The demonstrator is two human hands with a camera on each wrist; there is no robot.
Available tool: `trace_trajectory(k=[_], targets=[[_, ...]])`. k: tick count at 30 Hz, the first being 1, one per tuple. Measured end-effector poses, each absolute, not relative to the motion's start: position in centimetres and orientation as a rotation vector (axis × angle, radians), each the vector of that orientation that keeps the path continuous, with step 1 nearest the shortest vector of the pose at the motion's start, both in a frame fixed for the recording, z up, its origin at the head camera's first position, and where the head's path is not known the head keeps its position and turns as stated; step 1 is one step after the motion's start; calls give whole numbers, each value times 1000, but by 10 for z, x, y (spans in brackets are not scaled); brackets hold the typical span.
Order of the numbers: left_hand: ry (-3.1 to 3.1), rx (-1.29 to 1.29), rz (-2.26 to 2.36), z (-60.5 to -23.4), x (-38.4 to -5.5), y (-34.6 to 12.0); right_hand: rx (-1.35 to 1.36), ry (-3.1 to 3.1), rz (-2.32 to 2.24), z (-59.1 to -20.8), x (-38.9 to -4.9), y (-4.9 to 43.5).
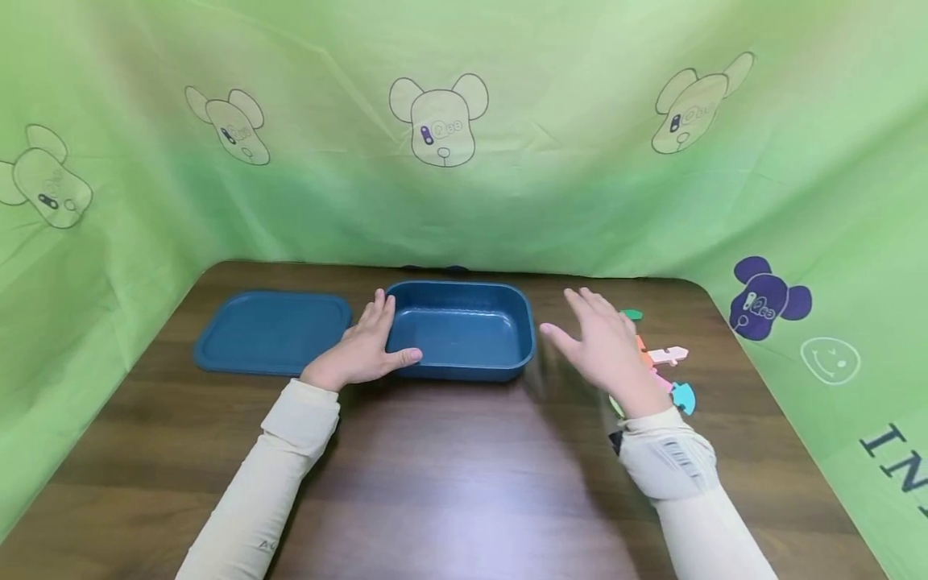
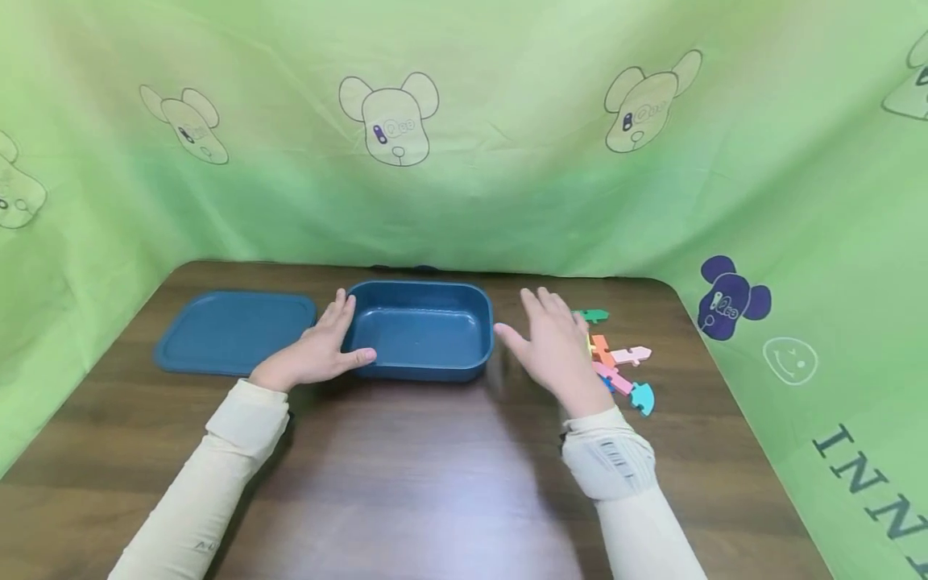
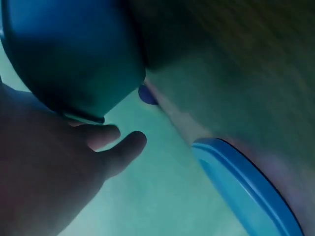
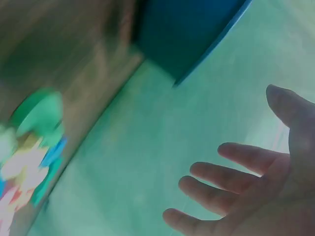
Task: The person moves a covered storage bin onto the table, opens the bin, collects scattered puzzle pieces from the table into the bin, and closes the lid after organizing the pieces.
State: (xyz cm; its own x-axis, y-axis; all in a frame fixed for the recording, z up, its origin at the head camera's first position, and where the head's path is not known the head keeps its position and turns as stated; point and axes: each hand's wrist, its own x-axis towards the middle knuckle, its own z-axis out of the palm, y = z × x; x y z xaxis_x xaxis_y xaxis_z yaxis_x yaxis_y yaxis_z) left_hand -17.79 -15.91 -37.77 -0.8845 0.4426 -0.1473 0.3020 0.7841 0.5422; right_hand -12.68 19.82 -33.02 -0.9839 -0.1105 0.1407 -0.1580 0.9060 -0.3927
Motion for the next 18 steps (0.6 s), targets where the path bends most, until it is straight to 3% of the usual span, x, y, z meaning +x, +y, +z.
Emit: trace_trajectory(k=[18], targets=[[2719,488,664,-371,-178,-154,-51,-2972,734,-334,-115,330]])
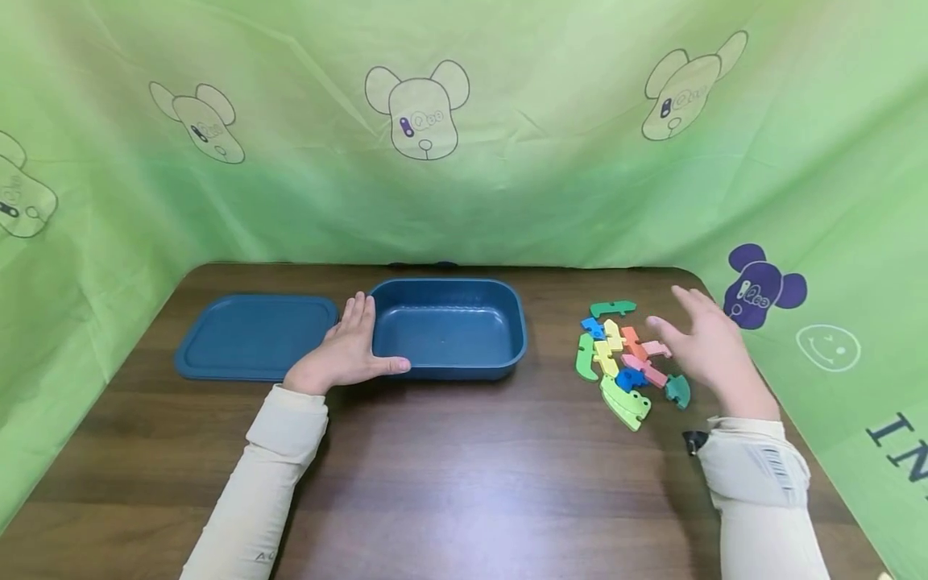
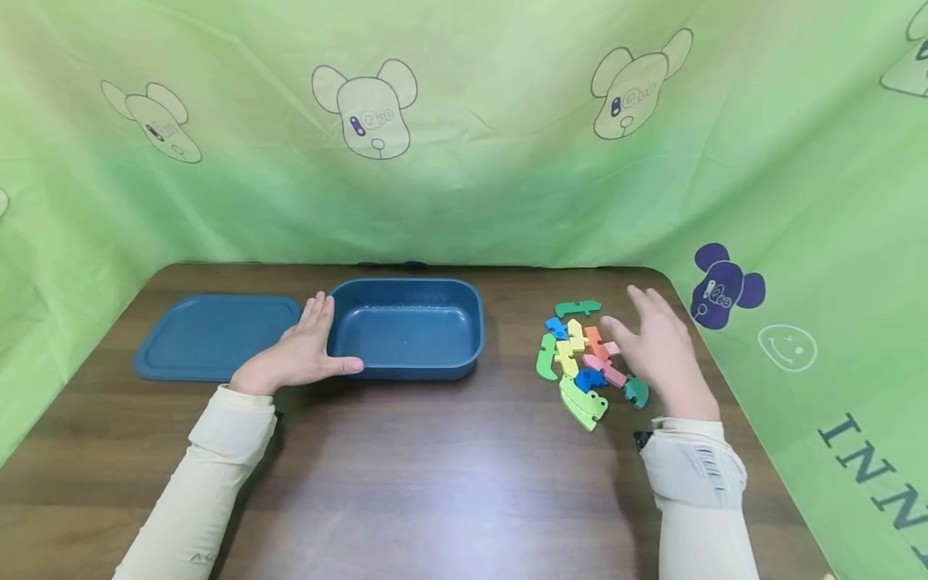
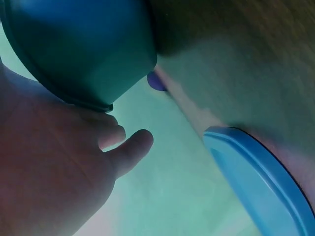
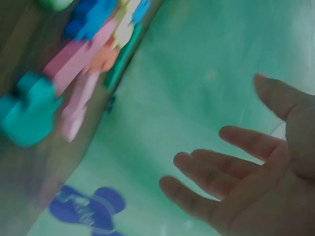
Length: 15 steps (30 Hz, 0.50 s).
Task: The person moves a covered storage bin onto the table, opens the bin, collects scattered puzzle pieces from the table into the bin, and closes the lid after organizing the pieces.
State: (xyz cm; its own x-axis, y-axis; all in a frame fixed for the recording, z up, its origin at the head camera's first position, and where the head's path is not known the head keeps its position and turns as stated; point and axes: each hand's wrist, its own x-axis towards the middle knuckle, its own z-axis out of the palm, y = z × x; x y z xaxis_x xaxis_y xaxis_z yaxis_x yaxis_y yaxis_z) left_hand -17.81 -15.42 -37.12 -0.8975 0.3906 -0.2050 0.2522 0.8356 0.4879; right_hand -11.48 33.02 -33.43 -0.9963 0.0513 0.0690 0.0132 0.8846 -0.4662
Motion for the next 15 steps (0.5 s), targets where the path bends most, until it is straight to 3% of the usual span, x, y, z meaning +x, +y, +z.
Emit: trace_trajectory(k=[15], targets=[[2729,469,654,-376,-177,-155,-9,-3140,570,-378,-130,395]])
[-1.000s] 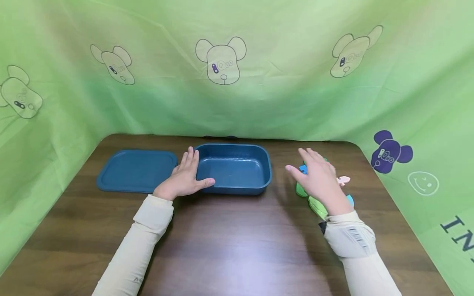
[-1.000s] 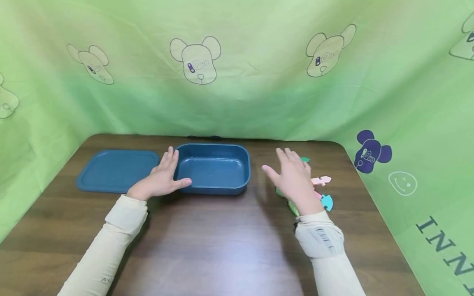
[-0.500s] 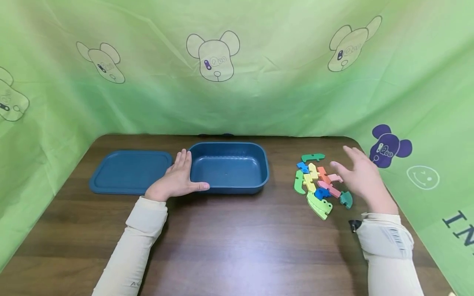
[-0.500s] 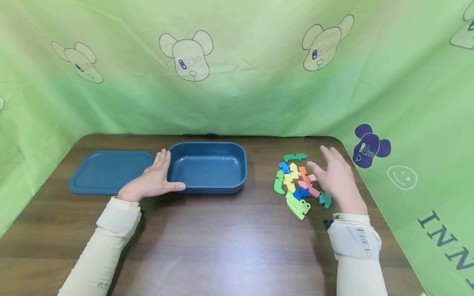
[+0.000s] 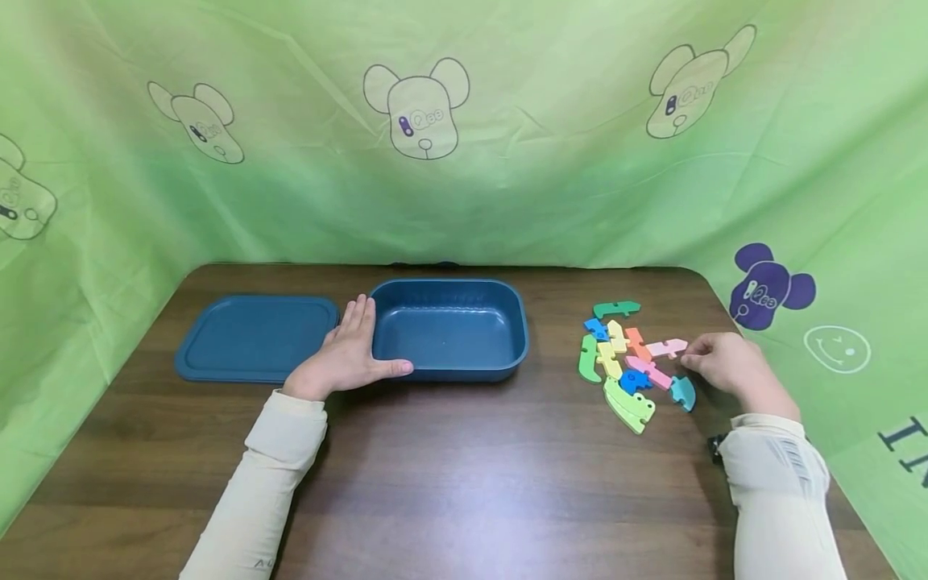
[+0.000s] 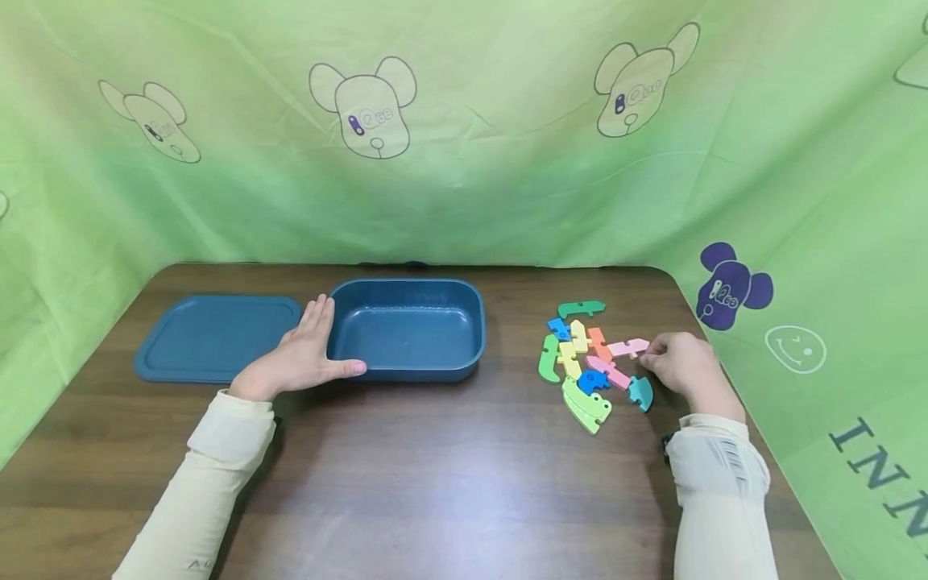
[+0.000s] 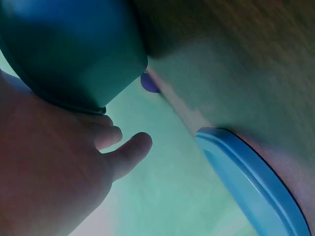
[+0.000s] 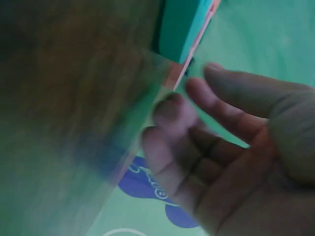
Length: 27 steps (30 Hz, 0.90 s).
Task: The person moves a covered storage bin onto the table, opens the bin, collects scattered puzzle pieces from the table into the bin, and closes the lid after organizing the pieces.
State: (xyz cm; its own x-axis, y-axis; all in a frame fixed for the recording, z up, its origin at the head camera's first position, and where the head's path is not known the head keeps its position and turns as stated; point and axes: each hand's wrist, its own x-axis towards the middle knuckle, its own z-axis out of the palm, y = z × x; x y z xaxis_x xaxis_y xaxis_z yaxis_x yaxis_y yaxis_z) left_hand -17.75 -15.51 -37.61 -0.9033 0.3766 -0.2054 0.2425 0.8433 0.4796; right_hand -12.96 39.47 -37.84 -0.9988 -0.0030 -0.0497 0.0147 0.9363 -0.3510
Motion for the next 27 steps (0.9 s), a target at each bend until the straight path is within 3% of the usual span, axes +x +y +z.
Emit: trace_trajectory(k=[27], targets=[[2747,475,685,-378,-176,-154,-21,3013,-373,-382,-146,388]])
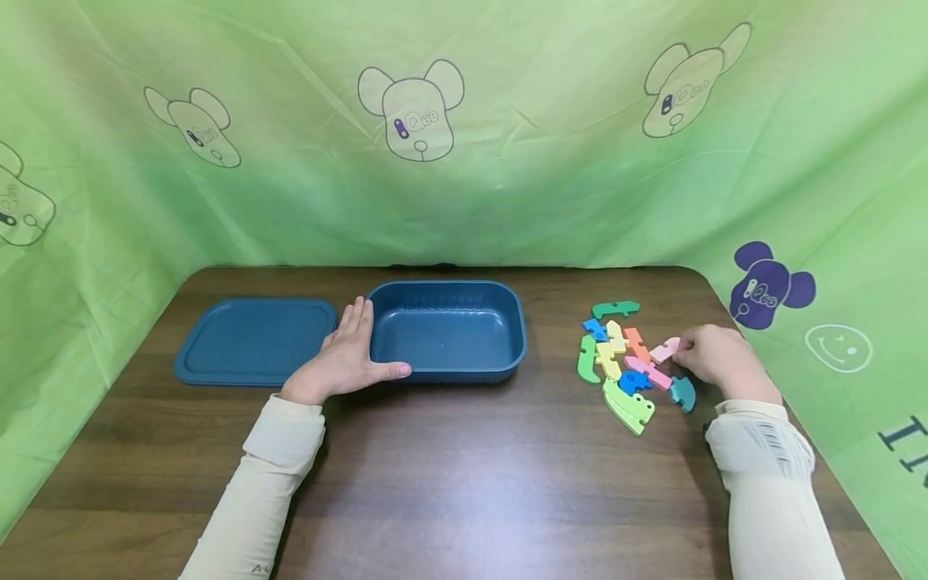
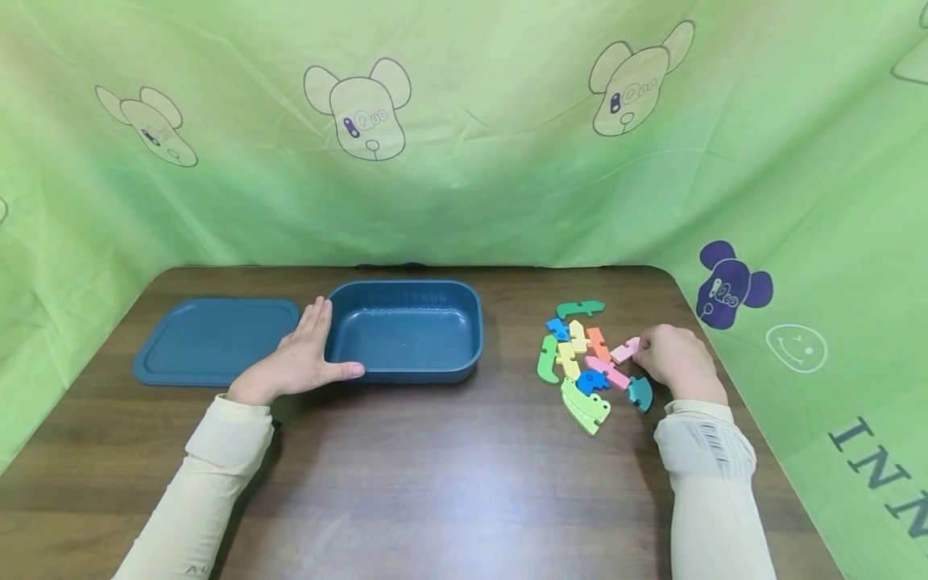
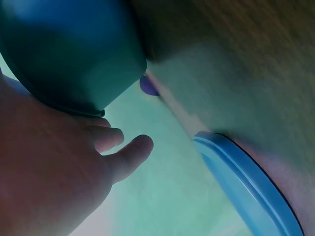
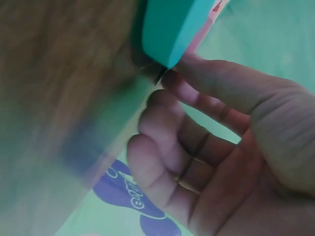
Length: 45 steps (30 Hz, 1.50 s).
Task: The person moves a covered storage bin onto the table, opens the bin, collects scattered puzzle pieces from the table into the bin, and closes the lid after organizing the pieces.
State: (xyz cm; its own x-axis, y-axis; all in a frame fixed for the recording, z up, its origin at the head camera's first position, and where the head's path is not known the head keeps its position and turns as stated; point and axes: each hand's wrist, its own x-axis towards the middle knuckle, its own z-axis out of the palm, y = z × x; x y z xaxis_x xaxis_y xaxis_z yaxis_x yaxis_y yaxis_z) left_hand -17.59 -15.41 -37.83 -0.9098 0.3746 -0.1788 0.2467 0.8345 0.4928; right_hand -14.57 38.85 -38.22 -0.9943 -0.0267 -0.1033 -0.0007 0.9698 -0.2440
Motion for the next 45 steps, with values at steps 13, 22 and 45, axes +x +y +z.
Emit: trace_trajectory(k=[13,22,45], targets=[[2739,456,704,-381,-176,-155,-86,3145,-542,-375,-140,388],[2784,465,651,-379,-175,-155,-58,3203,-645,-363,-137,372],[2779,449,728,-384,-175,-155,-295,3266,-780,-329,-132,290]])
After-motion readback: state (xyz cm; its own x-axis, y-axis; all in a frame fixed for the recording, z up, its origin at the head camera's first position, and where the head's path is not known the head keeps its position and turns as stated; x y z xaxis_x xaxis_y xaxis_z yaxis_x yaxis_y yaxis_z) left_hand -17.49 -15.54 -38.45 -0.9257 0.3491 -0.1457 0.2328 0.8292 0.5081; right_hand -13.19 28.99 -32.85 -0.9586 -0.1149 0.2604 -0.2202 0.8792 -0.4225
